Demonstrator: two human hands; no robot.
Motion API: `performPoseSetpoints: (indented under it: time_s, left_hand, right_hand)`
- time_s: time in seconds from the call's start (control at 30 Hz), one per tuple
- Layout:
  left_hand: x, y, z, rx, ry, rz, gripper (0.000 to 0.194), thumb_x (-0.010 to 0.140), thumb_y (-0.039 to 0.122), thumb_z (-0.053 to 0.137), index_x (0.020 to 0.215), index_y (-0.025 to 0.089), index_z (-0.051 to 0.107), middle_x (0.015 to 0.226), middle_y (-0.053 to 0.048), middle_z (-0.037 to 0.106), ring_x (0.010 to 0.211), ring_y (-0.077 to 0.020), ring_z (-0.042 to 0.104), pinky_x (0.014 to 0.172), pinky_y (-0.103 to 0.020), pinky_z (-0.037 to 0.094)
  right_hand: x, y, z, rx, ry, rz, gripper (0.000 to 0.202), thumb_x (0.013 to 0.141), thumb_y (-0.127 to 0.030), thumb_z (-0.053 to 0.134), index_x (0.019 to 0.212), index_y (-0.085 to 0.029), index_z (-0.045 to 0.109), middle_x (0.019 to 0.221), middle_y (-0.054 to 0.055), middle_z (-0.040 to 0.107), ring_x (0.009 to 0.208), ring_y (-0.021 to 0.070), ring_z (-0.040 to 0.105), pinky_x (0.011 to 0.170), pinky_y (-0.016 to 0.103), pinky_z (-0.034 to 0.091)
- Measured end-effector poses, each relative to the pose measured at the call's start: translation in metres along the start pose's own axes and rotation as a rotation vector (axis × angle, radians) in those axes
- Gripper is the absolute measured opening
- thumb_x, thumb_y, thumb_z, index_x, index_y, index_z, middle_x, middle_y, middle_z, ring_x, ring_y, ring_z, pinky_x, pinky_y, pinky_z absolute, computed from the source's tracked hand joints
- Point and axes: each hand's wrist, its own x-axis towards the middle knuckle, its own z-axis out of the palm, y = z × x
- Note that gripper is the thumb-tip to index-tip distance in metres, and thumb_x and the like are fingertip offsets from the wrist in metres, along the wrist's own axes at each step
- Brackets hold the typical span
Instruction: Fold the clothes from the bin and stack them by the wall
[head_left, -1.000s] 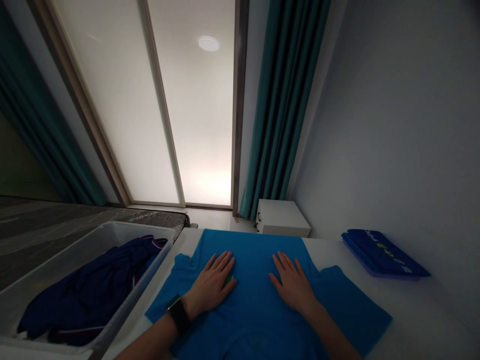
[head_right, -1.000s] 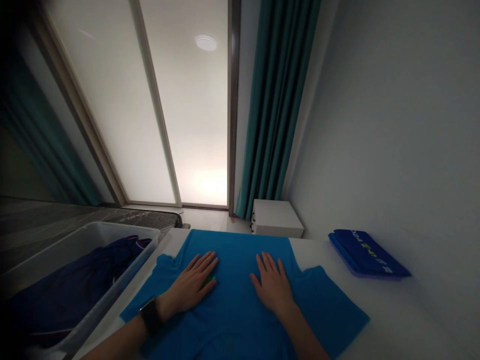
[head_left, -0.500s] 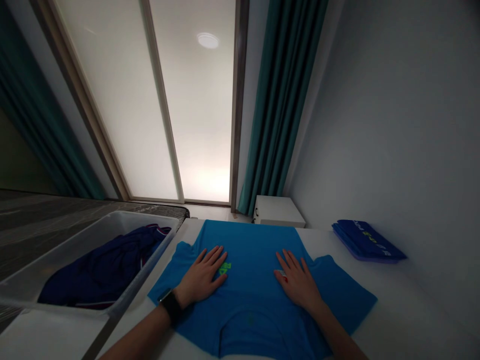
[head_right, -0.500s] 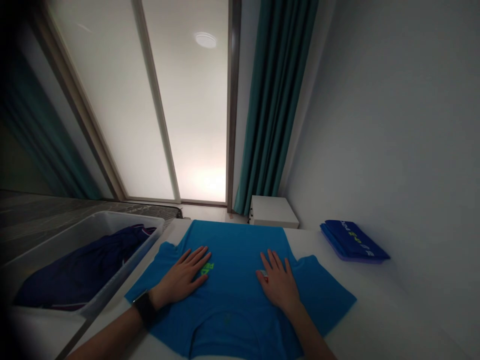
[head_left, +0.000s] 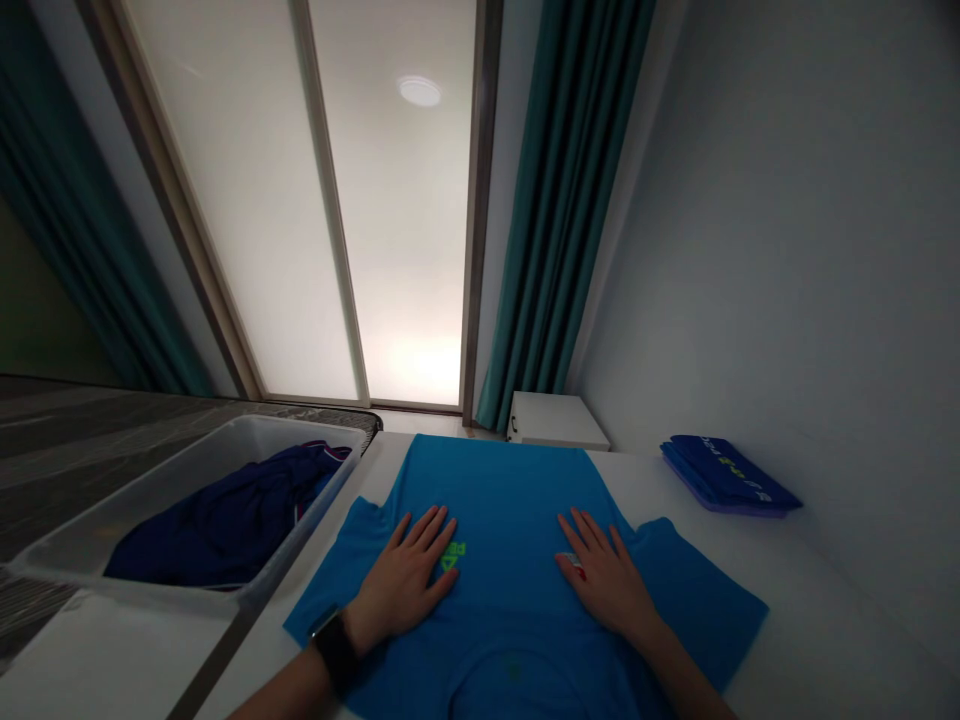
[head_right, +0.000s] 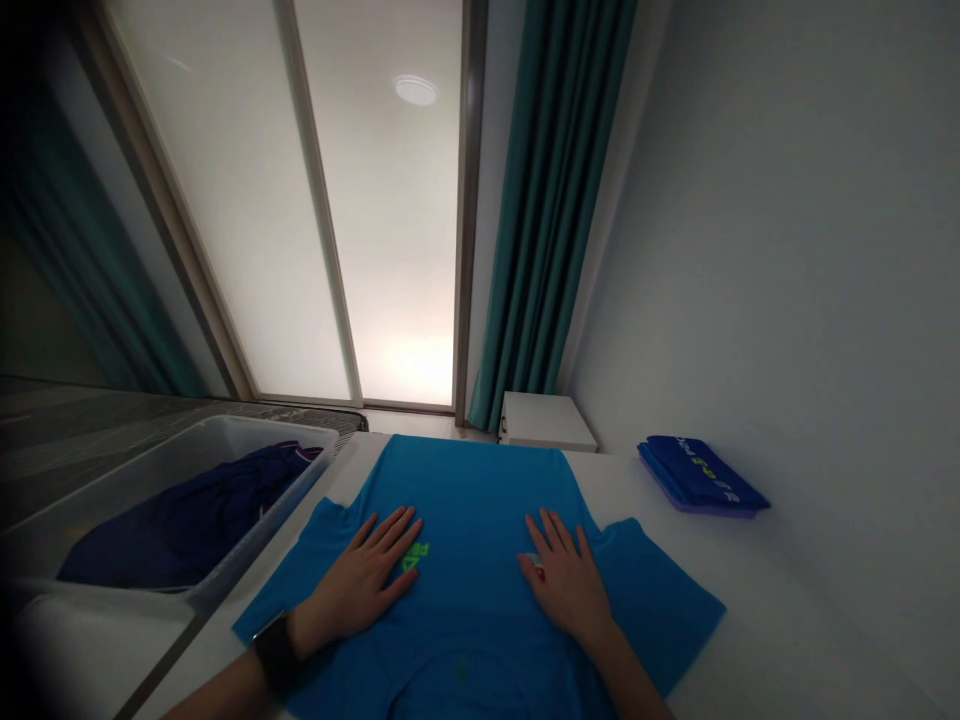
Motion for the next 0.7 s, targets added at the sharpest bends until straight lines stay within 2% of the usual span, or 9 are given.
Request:
performPoseSetpoints:
  time_s: [0.13, 0.37, 0.57, 0.7]
  left_hand:
    - [-0.002, 0.001, 0.001, 0.005, 0.022, 0.008, 0.061, 0.1, 0.056, 0.033, 0.154, 0.031, 0.019, 0.158, -0.003, 0.028, 0.143, -0.027, 0.031, 0.117, -0.048, 0.025]
    - [-0.006, 0.008, -0.001, -0.007, -0.011, -0.016, 0.061, 0.1, 0.055, 0.034, 0.154, 0.031, 0.02, 0.159, -0.004, 0.026, 0.144, -0.0278, 0.03, 0.117, -0.051, 0.024]
    - [-0.004, 0.014, -0.011, -0.071, -0.128, -0.082, 0.061, 0.099, 0.056, 0.032, 0.154, 0.031, 0.022, 0.159, -0.004, 0.021, 0.146, -0.0299, 0.024, 0.117, -0.057, 0.022]
    - [0.003, 0.015, -0.028, -0.115, -0.24, -0.118, 0.063, 0.097, 0.055, 0.039, 0.153, 0.029, 0.027, 0.16, -0.005, 0.021, 0.146, -0.031, 0.022, 0.117, -0.058, 0.021]
  right_hand:
    - [-0.005, -0.001, 0.001, 0.001, 0.009, 0.011, 0.07, 0.095, -0.069, 0.015, 0.154, -0.032, 0.017, 0.162, -0.001, 0.01, 0.149, 0.0221, 0.007, 0.12, 0.051, 0.004]
    - [-0.011, 0.001, 0.007, 0.009, 0.033, -0.004, 0.067, 0.095, -0.068, 0.018, 0.153, -0.034, 0.019, 0.161, -0.002, 0.013, 0.149, 0.0238, 0.01, 0.12, 0.053, 0.007]
    - [-0.01, 0.004, 0.008, 0.039, 0.01, -0.002, 0.065, 0.096, -0.066, 0.02, 0.153, -0.035, 0.018, 0.161, -0.004, 0.012, 0.149, 0.0242, 0.01, 0.12, 0.054, 0.008]
    - [-0.009, 0.005, 0.01, 0.073, 0.022, -0.005, 0.064, 0.096, -0.065, 0.023, 0.153, -0.036, 0.019, 0.161, -0.005, 0.013, 0.148, 0.0256, 0.012, 0.12, 0.055, 0.009]
